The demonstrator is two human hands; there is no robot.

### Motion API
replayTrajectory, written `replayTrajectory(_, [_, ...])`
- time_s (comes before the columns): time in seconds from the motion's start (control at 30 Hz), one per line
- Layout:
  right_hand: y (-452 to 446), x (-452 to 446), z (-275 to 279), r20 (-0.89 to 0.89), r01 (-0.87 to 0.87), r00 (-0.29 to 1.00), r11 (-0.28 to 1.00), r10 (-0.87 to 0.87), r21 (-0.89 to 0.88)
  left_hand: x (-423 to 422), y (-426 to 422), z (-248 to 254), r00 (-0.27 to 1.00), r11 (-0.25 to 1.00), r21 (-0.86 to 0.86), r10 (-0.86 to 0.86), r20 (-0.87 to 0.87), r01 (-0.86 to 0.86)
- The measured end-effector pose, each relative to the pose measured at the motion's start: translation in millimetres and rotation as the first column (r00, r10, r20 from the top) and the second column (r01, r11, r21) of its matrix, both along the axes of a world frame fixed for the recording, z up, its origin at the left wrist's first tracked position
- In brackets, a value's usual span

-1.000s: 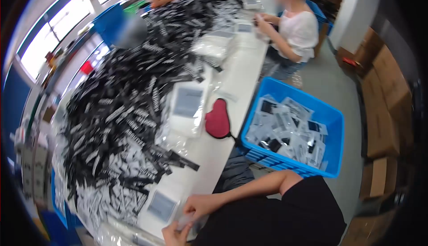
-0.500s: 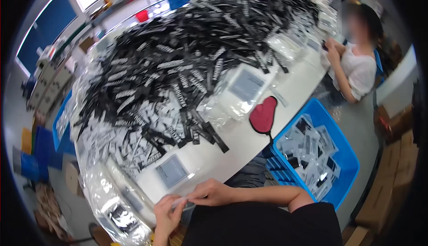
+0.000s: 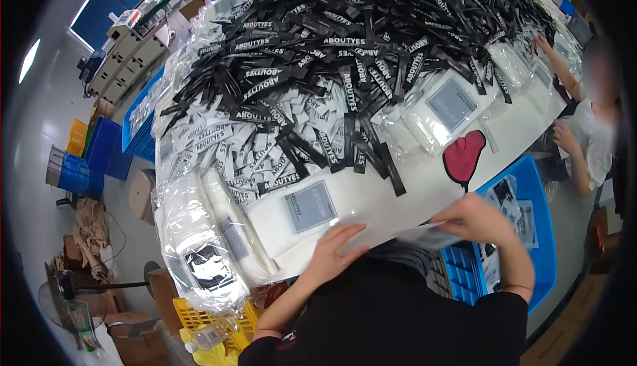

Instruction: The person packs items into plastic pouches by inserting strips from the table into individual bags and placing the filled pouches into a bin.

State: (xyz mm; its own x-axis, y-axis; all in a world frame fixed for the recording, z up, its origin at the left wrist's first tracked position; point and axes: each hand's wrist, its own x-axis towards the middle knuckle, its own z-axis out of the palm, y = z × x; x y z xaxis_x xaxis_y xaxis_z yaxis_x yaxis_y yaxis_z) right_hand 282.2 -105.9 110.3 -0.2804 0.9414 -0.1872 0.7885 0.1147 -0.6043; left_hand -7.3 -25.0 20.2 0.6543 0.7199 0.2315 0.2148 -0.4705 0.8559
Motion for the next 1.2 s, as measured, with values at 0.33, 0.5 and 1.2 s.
replayTrajectory(0.33, [91,-16,-95,-0.065,0.210,0.978,0.912,-0.200,0.353,29,28,-30,0.974,0.899,0.396,0.221,-0.040,-0.188])
replayTrajectory(0.5, [129,-28,-121,0.096,0.276,0.943,0.911,-0.318,0.307,-1,28,-60,0.950,0.880,0.438,0.274,-0.153,-0.183])
replayTrajectory(1.2, [244,-88,-61,-0.268,0.146,0.942,0.473,0.202,0.869,-14,31,-58,0.909,0.894,0.189,0.377,0.178,-0.407])
